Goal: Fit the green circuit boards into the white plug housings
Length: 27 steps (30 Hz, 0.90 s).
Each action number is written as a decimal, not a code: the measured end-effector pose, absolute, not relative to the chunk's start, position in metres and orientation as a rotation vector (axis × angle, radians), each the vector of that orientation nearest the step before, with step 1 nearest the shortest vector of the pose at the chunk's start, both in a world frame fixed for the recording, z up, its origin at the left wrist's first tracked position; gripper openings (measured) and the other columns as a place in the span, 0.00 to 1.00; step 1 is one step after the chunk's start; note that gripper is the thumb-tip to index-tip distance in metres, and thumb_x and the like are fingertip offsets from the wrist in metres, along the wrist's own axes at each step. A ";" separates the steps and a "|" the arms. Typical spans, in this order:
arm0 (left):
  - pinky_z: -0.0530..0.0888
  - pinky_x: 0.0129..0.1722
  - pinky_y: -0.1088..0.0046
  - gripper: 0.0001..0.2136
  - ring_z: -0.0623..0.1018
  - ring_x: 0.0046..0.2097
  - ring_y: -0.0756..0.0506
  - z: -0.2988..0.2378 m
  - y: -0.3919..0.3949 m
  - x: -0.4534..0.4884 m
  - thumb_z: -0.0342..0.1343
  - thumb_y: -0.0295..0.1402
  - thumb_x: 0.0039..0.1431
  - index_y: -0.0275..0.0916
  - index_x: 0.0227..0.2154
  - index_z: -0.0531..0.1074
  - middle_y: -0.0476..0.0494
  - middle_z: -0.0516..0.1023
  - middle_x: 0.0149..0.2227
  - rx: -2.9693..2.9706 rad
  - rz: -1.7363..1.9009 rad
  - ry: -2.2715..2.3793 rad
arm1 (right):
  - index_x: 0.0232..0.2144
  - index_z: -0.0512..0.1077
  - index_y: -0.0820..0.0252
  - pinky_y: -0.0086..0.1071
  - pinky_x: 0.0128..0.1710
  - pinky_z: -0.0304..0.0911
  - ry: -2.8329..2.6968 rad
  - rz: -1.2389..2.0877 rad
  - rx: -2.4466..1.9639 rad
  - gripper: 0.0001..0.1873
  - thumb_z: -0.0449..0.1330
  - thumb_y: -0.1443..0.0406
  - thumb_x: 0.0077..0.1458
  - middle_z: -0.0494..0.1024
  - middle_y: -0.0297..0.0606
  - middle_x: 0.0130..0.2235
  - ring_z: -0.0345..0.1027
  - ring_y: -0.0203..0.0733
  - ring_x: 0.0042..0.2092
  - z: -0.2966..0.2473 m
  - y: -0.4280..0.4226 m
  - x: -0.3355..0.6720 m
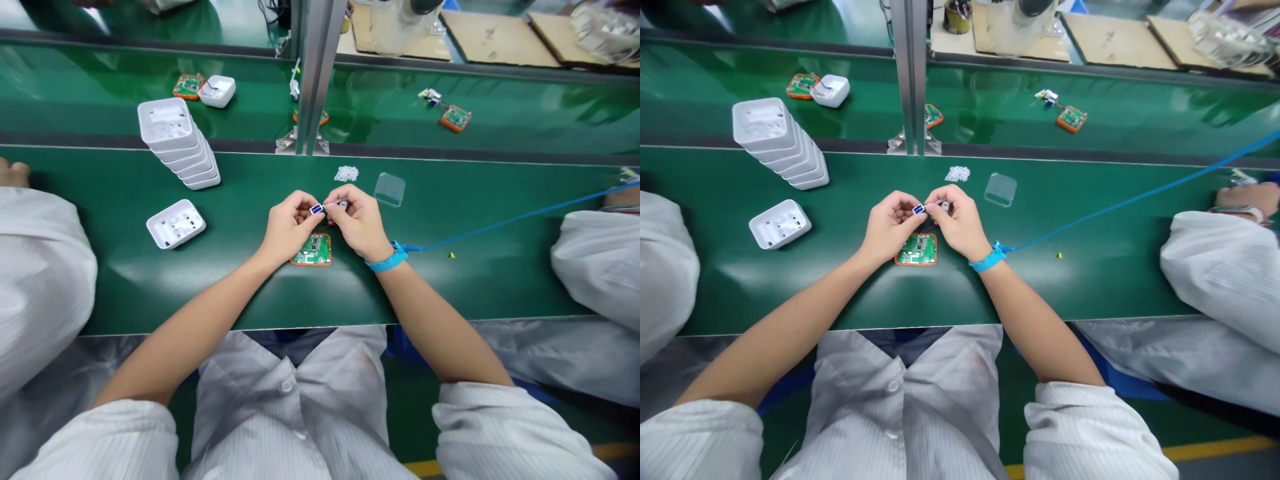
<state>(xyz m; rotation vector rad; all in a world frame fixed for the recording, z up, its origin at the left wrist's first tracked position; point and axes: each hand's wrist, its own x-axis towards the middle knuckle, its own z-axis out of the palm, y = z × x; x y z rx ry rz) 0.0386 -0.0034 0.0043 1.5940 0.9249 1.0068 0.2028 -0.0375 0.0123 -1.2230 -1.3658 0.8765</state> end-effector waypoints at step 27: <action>0.74 0.37 0.70 0.09 0.78 0.33 0.47 0.008 -0.003 0.040 0.53 0.32 0.62 0.38 0.28 0.74 0.47 0.80 0.29 1.650 0.935 0.956 | 0.27 0.73 0.54 0.40 0.41 0.66 -1.451 0.677 -1.202 0.21 0.66 0.45 0.56 0.73 0.37 0.34 0.67 0.43 0.38 0.014 -0.038 0.196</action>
